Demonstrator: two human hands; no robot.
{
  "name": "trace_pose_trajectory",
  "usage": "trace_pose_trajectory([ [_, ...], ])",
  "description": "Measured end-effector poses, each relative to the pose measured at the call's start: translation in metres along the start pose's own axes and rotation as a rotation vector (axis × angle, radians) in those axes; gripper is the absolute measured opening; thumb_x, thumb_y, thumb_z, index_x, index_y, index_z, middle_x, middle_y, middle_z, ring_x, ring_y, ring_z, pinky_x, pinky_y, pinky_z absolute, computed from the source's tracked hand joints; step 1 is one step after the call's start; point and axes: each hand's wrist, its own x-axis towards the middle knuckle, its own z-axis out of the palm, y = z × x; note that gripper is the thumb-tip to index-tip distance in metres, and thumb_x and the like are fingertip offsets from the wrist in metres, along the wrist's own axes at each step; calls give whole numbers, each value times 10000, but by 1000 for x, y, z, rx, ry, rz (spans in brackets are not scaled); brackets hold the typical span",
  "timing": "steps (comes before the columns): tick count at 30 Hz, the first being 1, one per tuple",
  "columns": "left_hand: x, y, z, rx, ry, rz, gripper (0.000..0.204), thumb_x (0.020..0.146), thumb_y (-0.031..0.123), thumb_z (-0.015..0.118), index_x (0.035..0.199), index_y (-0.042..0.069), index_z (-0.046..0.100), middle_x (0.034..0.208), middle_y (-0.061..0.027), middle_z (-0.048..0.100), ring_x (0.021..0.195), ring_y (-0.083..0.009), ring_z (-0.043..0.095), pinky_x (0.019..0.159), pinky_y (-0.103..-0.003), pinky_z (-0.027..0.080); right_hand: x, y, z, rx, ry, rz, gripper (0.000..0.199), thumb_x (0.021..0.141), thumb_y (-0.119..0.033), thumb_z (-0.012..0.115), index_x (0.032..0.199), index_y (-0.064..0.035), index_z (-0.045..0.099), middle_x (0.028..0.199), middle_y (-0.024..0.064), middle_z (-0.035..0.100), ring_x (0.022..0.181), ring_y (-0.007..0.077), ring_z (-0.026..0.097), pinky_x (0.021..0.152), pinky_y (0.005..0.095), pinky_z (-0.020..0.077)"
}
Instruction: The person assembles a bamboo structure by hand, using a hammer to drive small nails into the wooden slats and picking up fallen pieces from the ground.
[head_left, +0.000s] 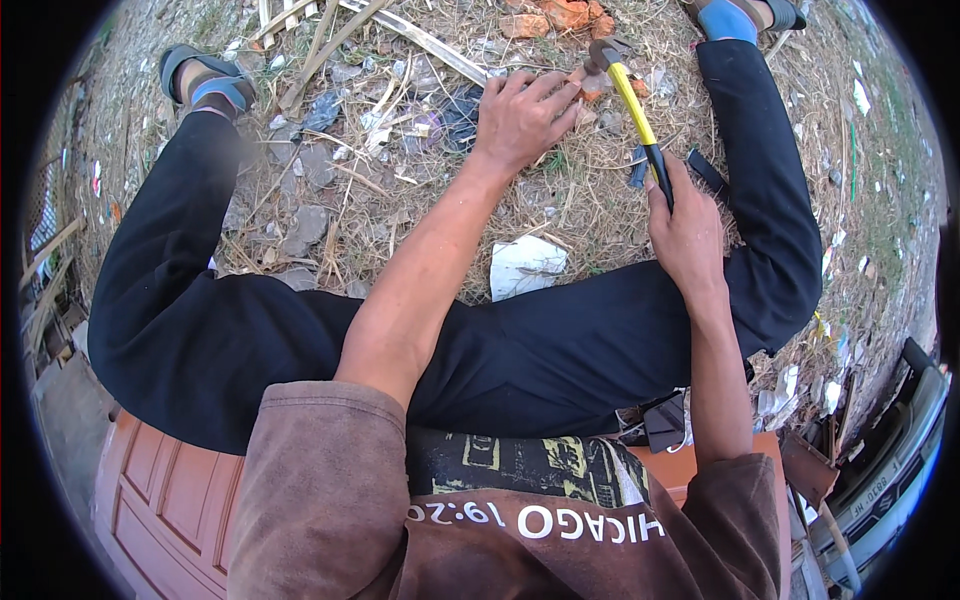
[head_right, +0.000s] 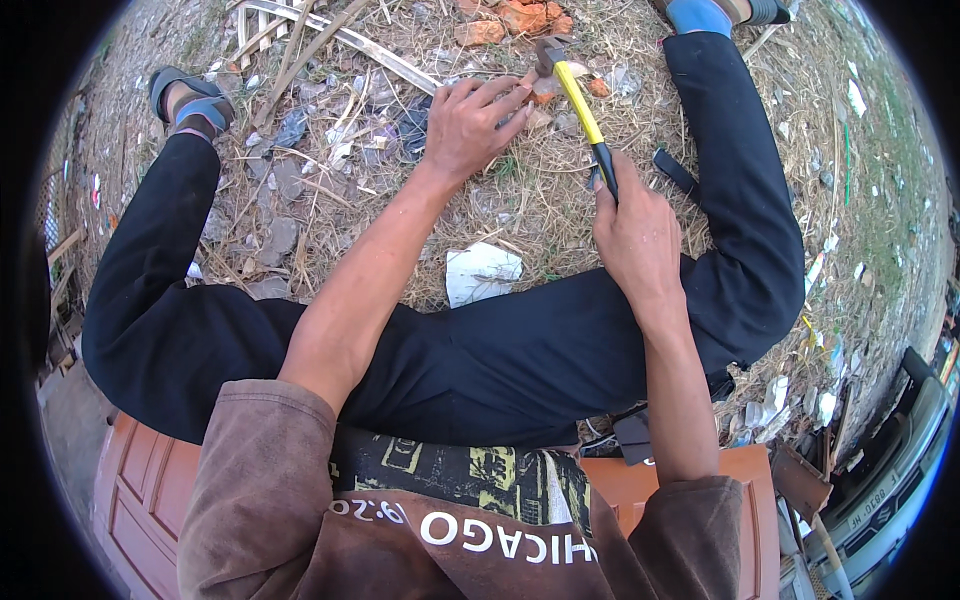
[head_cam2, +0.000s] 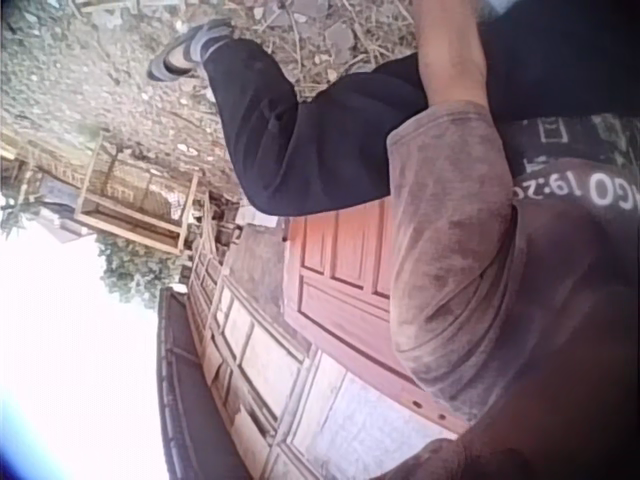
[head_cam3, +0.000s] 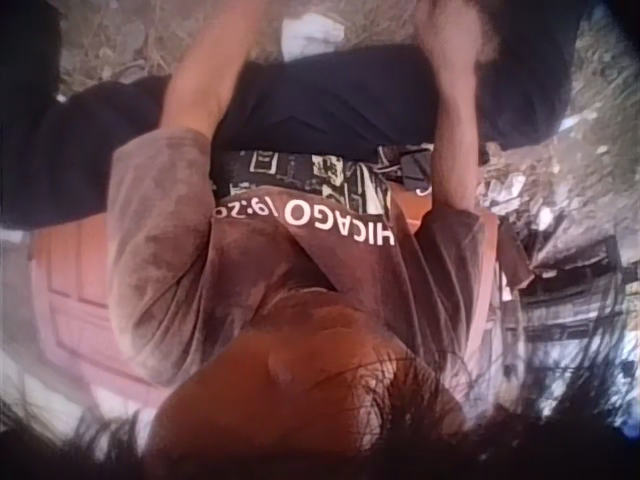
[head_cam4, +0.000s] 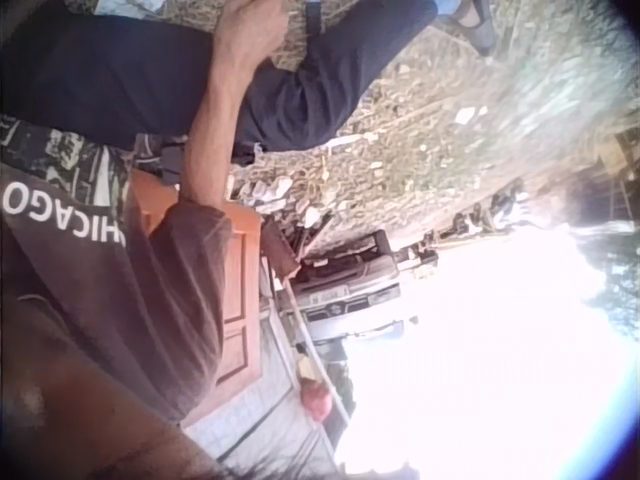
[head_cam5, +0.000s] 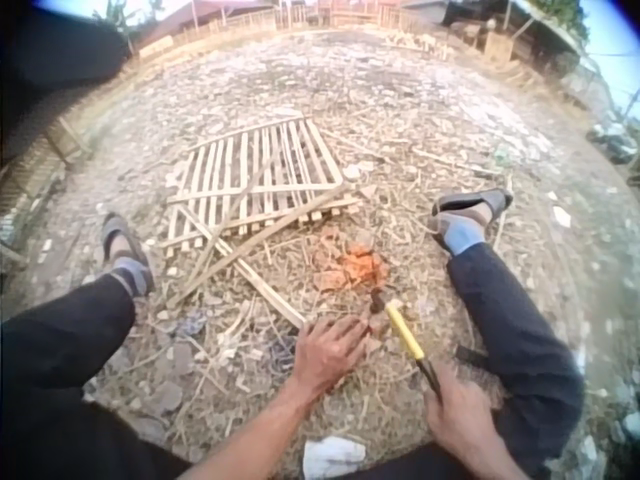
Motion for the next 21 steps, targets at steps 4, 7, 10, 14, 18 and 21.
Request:
trace_pose_trajectory([
  [4,1,3,0,19,2,-17,316,840,365,740,1132,242,740,1067,64,700,909,-176,622,792,-374,440,2,1,0,39,-6,26,327,953,-140,590,1261,-36,565,741,248,656,713,455,656,651,548,487],
  [7,3,4,-1,25,-12,-47,321,845,372,735,1143,252,736,1064,65,699,909,-177,623,802,-371,435,3,2,1,102,-19,77,331,954,-151,595,1264,-36,578,737,246,654,716,454,657,657,540,483],
  [10,4,3,-1,54,-40,-29,365,873,358,725,1225,261,717,1092,64,710,884,-162,610,755,-355,440,7,4,0,160,-28,105,339,954,-162,601,1267,-34,592,728,243,649,710,449,655,659,524,478],
  [14,6,6,-2,58,-22,-43,345,882,363,718,1206,246,729,1091,69,711,886,-158,609,752,-351,437,9,7,-5,170,-32,98,337,953,-164,605,1265,-37,604,722,242,640,703,437,655,658,499,477],
  [18,4,3,1,14,-19,-31,344,900,367,700,1214,228,726,1097,67,719,895,-161,609,760,-347,433,8,3,-7,176,-62,134,329,952,-158,605,1258,-38,602,734,245,640,720,443,654,664,503,474],
  [21,3,2,1,5,-2,-10,355,909,371,691,1229,220,716,1099,61,723,908,-167,610,771,-351,435,8,6,-4,177,-20,76,321,950,-154,605,1251,-40,598,735,244,639,729,454,648,664,509,470],
])
